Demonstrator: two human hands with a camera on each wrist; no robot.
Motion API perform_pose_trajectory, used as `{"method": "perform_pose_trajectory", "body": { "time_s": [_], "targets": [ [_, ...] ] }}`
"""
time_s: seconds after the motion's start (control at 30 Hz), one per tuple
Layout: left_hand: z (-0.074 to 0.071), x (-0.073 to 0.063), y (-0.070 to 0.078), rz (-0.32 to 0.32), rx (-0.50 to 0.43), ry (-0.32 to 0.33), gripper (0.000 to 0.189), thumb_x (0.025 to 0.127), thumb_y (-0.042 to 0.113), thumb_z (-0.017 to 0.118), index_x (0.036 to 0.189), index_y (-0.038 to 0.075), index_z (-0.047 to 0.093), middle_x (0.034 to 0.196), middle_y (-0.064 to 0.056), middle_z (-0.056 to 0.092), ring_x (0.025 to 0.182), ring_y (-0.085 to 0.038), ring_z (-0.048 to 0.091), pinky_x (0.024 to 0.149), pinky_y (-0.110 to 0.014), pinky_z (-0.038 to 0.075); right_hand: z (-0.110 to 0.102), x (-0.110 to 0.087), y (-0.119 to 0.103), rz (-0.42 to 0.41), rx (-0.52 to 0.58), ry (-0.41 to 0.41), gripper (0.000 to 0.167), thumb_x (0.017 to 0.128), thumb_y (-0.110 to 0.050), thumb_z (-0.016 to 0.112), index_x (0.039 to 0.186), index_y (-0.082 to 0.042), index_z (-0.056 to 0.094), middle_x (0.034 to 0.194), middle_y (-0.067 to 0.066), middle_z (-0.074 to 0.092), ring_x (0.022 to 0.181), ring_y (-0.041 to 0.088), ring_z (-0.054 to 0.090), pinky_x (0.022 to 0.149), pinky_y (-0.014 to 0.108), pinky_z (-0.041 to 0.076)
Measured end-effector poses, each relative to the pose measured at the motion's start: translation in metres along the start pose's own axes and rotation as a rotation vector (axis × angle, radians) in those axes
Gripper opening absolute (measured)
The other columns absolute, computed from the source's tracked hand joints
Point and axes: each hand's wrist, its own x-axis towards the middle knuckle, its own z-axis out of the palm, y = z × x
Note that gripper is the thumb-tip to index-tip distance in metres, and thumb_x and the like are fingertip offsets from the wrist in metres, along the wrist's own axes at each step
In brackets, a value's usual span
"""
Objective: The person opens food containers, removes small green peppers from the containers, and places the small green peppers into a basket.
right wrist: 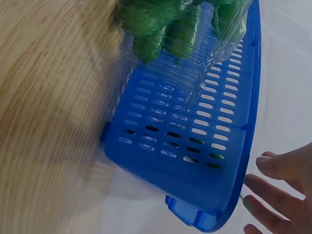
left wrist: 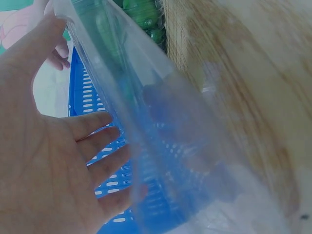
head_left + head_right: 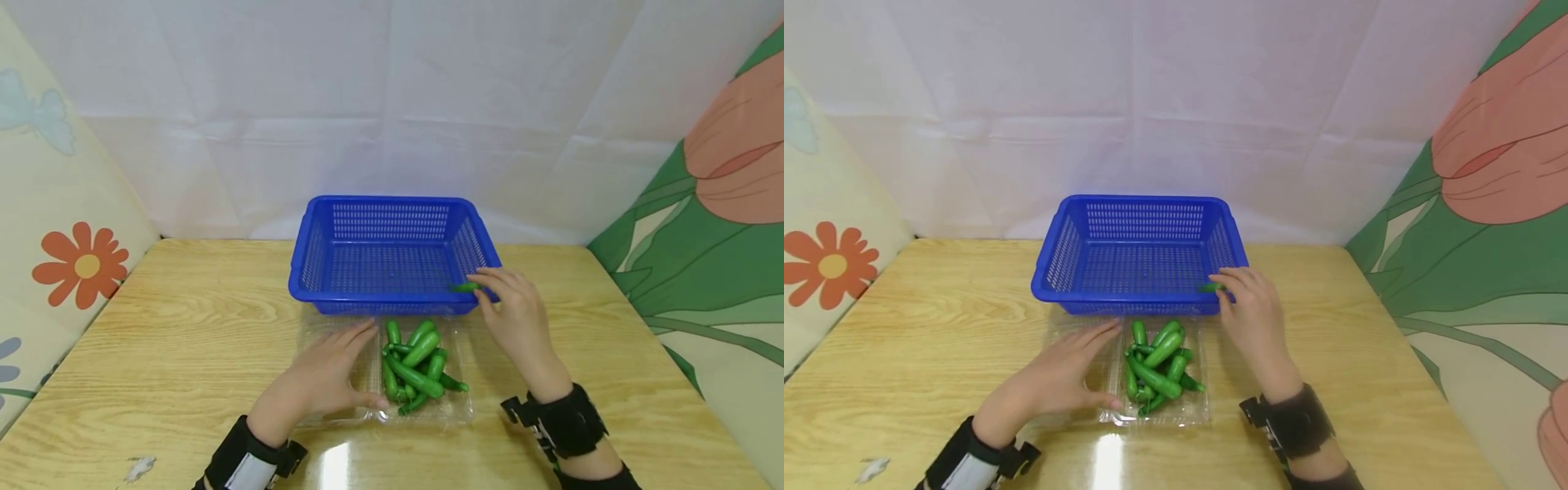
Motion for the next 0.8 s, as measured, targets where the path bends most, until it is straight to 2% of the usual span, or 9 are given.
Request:
{"method": "perform_pose_trajectory", "body": {
  "time_s": [0.33, 0.57, 0.8],
  "targets": [
    [0.000, 0.000, 0.000, 0.001, 0.000, 0.006, 0.110, 0.073, 0.069, 0.072, 0.156, 0.010, 0.030, 0.163, -0.007, 0.024, 0.145, -0.036, 0.028, 0.118, -0.056, 0.022, -0.002, 0.001, -0.002, -0.064, 0.020, 0.020, 0.030, 0.075, 0.012, 0.079, 0.101, 0.000, 0.074, 0.108, 0.016, 0.071, 0.103, 0.035, 0.063, 0.093, 0.050, 0.051],
    [0.001, 0.000, 0.000, -0.002, -0.001, 0.001, 0.110, 0.074, 0.069, 0.072, 0.156, 0.010, 0.029, 0.163, -0.006, 0.023, 0.145, -0.035, 0.028, 0.118, -0.055, 0.022, -0.006, 0.002, -0.008, -0.197, 0.064, -0.020, 0.030, 0.072, 0.010, 0.082, 0.099, -0.001, 0.075, 0.105, 0.015, 0.072, 0.100, 0.033, 0.065, 0.095, 0.049, 0.051],
    [0.000, -0.001, 0.001, -0.001, 0.000, 0.005, 0.110, 0.073, 0.068, 0.073, 0.156, 0.010, 0.030, 0.163, -0.006, 0.024, 0.145, -0.035, 0.028, 0.118, -0.055, 0.022, -0.009, 0.001, -0.020, -0.284, 0.135, -0.069, 0.033, 0.071, 0.009, 0.083, 0.101, -0.004, 0.075, 0.103, 0.010, 0.072, 0.098, 0.028, 0.066, 0.087, 0.043, 0.056]
  ]
}}
